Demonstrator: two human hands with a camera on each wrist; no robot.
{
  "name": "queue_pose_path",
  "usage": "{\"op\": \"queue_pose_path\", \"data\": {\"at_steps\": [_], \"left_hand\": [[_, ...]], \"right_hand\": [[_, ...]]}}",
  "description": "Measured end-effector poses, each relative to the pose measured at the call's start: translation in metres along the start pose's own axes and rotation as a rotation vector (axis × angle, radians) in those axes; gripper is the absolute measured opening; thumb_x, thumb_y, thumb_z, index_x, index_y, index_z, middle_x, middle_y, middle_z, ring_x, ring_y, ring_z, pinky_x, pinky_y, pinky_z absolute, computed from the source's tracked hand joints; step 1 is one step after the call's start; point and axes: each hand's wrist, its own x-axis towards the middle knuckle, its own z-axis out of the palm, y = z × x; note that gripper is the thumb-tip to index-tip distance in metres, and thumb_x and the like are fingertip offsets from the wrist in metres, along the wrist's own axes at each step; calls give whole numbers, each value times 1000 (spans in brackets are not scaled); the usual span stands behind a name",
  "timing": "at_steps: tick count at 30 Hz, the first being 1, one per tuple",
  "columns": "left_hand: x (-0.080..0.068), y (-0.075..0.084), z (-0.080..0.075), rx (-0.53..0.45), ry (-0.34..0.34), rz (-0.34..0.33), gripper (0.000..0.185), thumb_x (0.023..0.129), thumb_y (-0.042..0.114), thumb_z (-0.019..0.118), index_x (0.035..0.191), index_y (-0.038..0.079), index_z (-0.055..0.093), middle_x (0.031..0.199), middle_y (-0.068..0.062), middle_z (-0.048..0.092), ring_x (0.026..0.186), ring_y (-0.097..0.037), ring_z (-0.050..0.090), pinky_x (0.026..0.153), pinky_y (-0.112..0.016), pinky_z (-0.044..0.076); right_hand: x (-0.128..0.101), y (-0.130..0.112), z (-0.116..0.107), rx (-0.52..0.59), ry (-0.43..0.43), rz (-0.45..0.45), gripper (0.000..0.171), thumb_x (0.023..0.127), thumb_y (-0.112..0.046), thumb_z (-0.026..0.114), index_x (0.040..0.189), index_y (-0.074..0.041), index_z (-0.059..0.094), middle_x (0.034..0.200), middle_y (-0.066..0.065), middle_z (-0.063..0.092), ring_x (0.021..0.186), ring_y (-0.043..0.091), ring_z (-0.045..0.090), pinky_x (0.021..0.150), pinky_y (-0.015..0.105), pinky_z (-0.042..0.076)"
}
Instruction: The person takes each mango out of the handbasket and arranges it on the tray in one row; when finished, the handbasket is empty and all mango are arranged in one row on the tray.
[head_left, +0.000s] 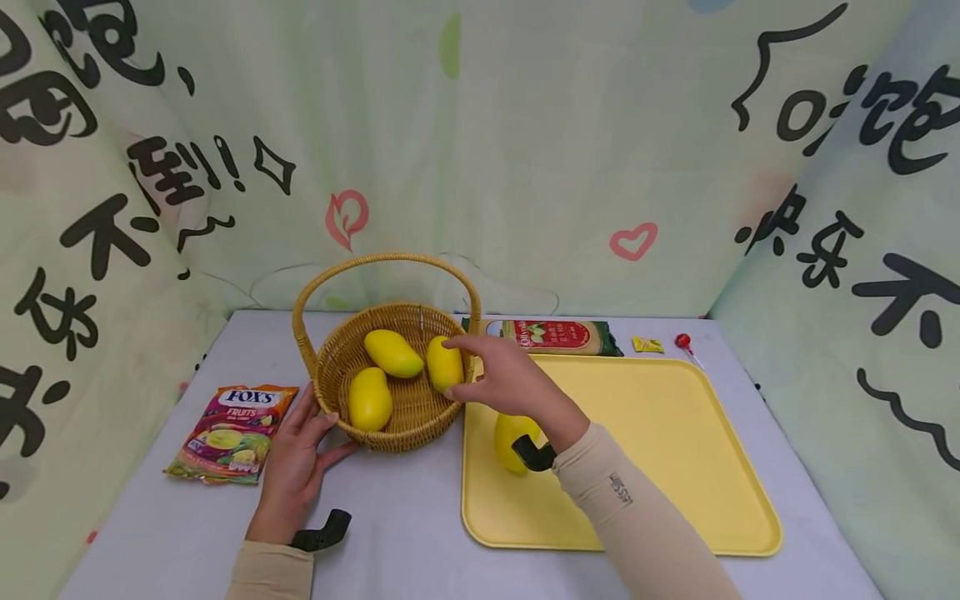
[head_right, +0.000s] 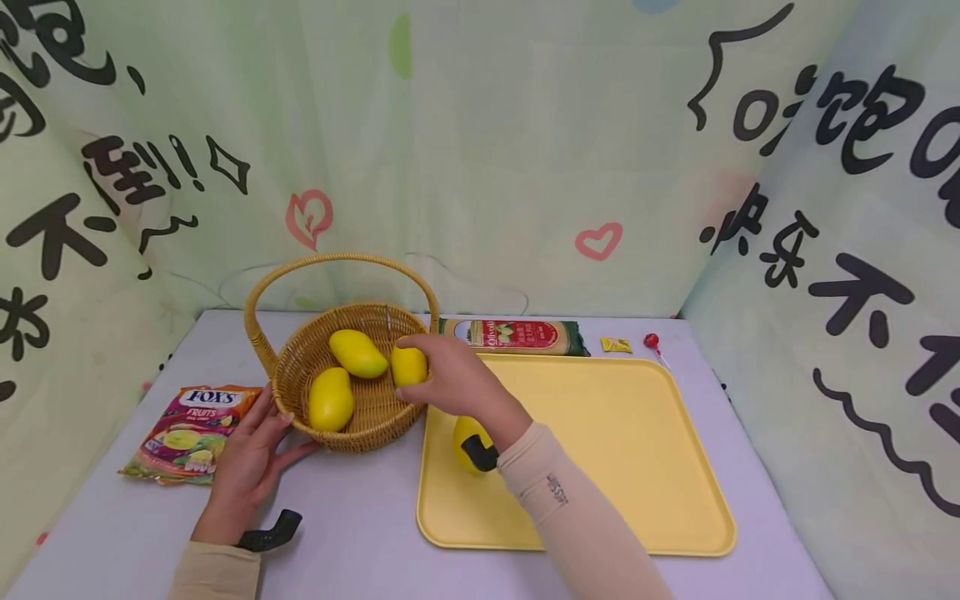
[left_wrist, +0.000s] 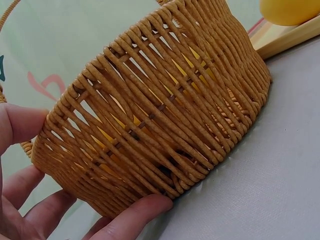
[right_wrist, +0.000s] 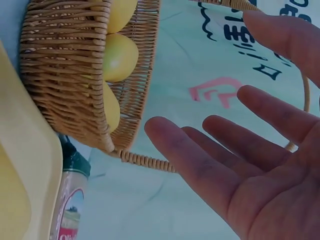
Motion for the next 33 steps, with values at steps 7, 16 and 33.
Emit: {"op": "queue_pose_path", "data": {"at_steps": [7,16,33], "left_hand": [[2,0,0,-5,-1,3,70,111,13,52,169,40,23,179,10,17,159,-23,32,101,-54,58],[0,1,-1,-14,-12,-2,71,112,11,49,170,39,19,179,9,15,159,-23,32,102,-55,57],[-1,0,-2,-27,-11,-11,71,111,12,51,169,40,21,179,9,16,159,-23,33,102,-55,57]], "right_hand": [[28,-1,10,-26,-40,36,66,90,-28,84,149,-10,60,146,13,66,124,35,65,106,48,57],[63,-3,24,-147,-110,110,64,91,-28,83,148,-10,61,149,11,65,133,33,61,112,49,53],[99,-5,34,-195,-265,246,63,88,-11,83,147,-4,62,156,11,58,140,28,56,116,40,51]]}}
